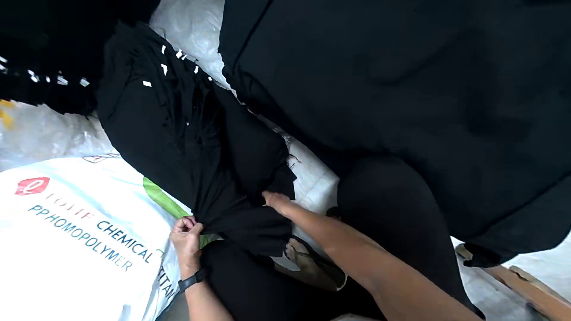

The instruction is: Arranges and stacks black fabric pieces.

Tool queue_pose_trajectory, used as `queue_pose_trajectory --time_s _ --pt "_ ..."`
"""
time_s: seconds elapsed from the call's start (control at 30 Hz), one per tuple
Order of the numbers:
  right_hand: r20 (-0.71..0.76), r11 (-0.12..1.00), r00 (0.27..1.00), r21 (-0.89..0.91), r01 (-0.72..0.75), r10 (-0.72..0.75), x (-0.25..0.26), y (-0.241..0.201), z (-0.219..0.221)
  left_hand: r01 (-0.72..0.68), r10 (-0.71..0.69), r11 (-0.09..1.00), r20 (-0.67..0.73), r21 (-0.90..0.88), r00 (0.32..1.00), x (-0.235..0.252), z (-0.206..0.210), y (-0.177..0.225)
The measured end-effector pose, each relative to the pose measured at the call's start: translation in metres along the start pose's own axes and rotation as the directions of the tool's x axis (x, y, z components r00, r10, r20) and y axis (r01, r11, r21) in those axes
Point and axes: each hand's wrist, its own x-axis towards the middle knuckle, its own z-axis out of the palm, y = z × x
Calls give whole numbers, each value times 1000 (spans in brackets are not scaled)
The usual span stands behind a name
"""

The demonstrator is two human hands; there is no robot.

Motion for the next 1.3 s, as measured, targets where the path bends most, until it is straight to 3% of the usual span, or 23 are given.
queue_pose_trajectory --time_s 0.07,0.1,0.17,0.23,0.33,0.43,0.5,0.6,0.67,0.8,0.93,1.07,1.2,1.3 --pt "112 999 994 -42 -11 16 -24 -1 6 86 -90 996 126 38 988 -2 -1 4" --pt "138 989 987 -133 -67 86 -33 -5 10 206 -219 974 151 100 964 -2 -1 8" --pt "158 883 956 -443 -154 246 -36 -14 13 481 -509 854 129 198 851 7 5 12" --pt "65 764 919 -580 -283 390 -34 -23 7 610 -648 736 44 294 761 25 14 2" --pt "-92 711 928 -616 -339 362 -53 -47 -22 592 -660 644 -39 484 750 46 23 -9" --pt "-112 745 982 -640 -187 150 -83 -72 -55 508 -586 608 -86 610 805 39 36 -16" --pt "1 847 1000 -532 -3 4 -89 -71 -58 595 -628 643 -111 483 770 32 39 -26" --pt "188 983 975 -114 145 -122 -72 -54 -18 771 -772 624 -50 128 633 39 33 -38" --pt "282 986 951 139 86 -123 -58 -44 21 806 -806 591 22 -20 592 44 29 -46" --pt "330 946 944 308 -100 -8 -40 -25 76 779 -775 623 86 -67 627 32 27 -31" --pt "267 752 953 597 -281 145 -23 -3 102 773 -750 585 199 -245 631 14 37 1" --pt "204 637 957 714 -291 209 -14 7 105 808 -766 553 259 -203 589 16 48 1" --pt "174 491 962 832 -258 210 -12 7 97 786 -745 617 291 -42 600 12 58 -7" --pt "261 565 953 768 -300 150 -14 11 102 737 -711 675 284 20 643 7 57 -1"
